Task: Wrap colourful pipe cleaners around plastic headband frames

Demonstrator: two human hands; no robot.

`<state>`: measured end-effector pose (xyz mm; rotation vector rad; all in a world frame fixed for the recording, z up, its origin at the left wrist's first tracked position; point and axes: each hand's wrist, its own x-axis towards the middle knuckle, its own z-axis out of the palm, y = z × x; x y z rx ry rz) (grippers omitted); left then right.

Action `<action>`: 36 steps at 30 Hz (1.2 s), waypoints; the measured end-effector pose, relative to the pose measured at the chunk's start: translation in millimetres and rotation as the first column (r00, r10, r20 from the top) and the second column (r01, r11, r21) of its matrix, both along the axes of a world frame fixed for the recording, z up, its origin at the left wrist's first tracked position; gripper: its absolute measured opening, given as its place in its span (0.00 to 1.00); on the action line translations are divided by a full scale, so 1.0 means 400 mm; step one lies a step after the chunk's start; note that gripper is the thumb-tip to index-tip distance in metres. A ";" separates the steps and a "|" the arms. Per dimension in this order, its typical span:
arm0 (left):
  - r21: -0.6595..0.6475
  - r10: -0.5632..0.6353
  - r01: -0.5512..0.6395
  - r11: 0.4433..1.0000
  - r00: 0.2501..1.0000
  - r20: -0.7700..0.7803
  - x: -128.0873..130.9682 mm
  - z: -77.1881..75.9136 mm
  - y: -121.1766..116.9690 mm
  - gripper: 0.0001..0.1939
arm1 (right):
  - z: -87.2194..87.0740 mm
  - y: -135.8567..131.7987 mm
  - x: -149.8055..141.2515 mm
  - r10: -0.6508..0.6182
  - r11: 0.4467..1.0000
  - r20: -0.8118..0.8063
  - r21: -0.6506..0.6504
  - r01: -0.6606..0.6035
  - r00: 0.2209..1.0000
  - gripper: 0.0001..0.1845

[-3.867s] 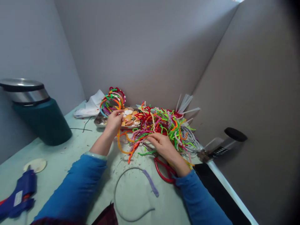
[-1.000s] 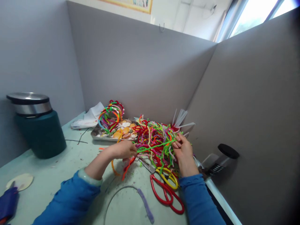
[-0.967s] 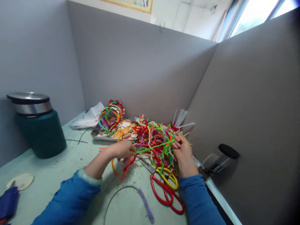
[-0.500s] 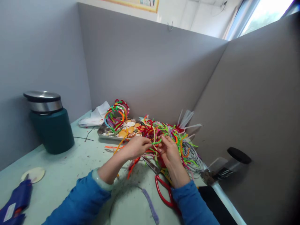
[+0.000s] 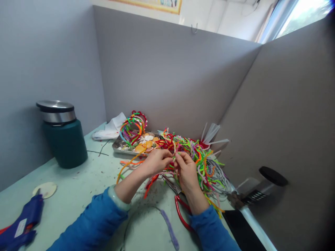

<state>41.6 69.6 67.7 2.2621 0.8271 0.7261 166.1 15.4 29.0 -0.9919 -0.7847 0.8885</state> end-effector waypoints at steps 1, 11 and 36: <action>0.002 0.018 -0.018 1.000 1.000 0.002 0.001 -0.001 0.000 0.12 | 0.001 -0.001 -0.001 -0.004 1.000 0.019 -0.004 0.004 1.000 0.15; 0.180 0.136 -0.115 0.977 0.985 -0.107 -0.020 0.007 -0.027 0.14 | 0.011 -0.009 0.010 -0.079 0.992 0.437 0.124 0.027 0.896 0.11; 0.352 0.303 -0.228 0.908 0.937 -0.173 -0.144 -0.126 -0.164 0.21 | -0.041 -0.126 0.131 0.097 0.995 -0.127 0.013 -0.097 0.987 0.16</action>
